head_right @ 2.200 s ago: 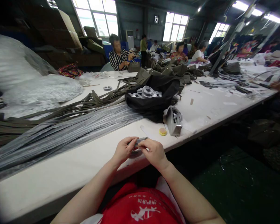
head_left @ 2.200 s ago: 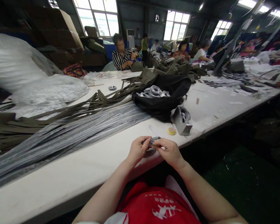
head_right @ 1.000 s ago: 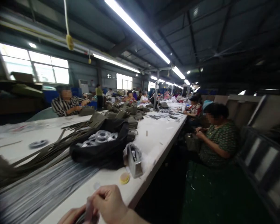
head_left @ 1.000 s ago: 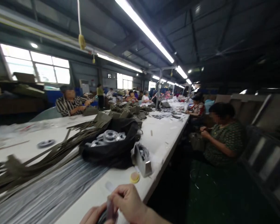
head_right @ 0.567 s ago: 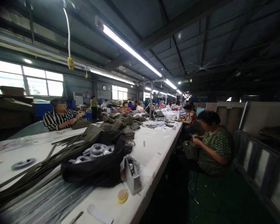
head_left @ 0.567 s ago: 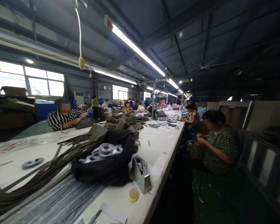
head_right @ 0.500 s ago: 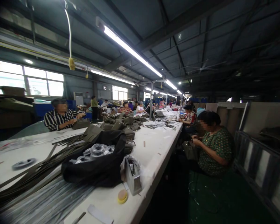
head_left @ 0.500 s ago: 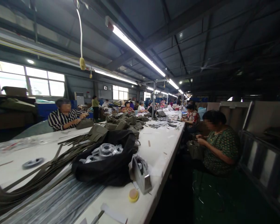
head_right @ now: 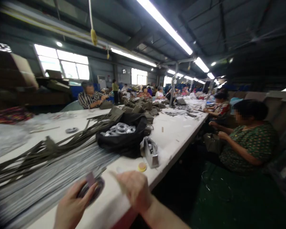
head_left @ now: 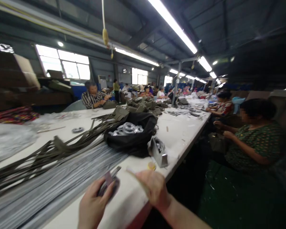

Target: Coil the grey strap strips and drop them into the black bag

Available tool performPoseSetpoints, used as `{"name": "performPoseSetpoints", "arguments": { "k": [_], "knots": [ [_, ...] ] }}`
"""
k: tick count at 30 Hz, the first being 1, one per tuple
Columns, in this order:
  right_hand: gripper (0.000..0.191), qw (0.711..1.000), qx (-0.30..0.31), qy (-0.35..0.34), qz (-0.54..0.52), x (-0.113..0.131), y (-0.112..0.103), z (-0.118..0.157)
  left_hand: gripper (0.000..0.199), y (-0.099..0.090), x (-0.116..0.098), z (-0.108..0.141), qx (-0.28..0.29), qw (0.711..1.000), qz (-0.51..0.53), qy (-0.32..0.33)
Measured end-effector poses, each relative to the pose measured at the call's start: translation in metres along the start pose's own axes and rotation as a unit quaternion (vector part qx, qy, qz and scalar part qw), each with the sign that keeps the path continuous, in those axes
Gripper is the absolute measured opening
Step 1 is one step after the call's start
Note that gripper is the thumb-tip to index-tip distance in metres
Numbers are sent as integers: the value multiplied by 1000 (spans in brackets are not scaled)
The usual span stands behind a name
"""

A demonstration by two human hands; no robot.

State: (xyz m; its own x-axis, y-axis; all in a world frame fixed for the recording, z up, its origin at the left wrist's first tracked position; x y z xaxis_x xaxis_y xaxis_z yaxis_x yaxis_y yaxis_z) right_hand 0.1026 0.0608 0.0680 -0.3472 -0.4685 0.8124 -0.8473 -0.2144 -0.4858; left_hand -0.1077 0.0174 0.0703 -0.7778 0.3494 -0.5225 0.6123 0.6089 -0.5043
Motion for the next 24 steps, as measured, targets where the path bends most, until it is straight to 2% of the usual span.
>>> {"name": "performPoseSetpoints", "arguments": {
  "k": [1,2,3,4,6,8,11,12,14,17,19,22,24],
  "knots": [
    [34,998,-57,18,13,-10,-13,-7,26,3,-3,5,10,1000,-9,1],
    [35,992,-113,46,17,-22,-26,-14,26,6,-14,9,18,999,-2,36],
    [40,988,-140,69,13,-33,-32,-21,25,12,-27,13,35,996,9,76],
    [42,987,-130,90,-8,-43,-32,-28,26,18,-39,18,57,992,21,107],
    [45,988,-53,131,-66,-57,-18,-38,27,32,-62,27,107,981,44,154],
    [50,976,84,159,-118,-57,9,-37,28,44,-79,37,158,970,56,179],
    [46,931,289,185,-127,-46,48,-16,29,57,-94,48,213,955,68,194],
    [43,916,331,191,-123,-44,56,-10,29,60,-97,51,224,951,76,198],
    [38,897,368,201,-137,-42,66,-4,30,64,-101,56,239,945,96,203],
    [33,889,351,217,-197,-44,69,-6,30,68,-102,58,243,943,116,194],
    [30,893,309,230,-233,-48,66,-11,28,64,-94,52,208,959,115,157],
    [25,932,205,202,-221,-46,49,-20,22,54,-72,41,141,982,113,62],
    [20,959,148,166,-173,-40,37,-23,21,55,-61,37,134,981,139,12]
  ]
}}
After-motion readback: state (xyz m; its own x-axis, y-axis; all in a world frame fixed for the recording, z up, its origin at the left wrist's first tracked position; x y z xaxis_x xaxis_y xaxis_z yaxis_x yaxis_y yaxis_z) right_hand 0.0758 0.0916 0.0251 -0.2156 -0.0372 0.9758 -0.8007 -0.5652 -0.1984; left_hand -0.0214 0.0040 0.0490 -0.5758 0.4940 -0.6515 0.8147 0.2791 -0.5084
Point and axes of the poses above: each hand's wrist, its own z-axis away from the middle knuckle, its own y-axis out of the palm, x = y × z, the point moved 10 cm from there along -z, towards the middle knuckle, and after that the axes turned 12 degrees about y, right-handed, at the moved point
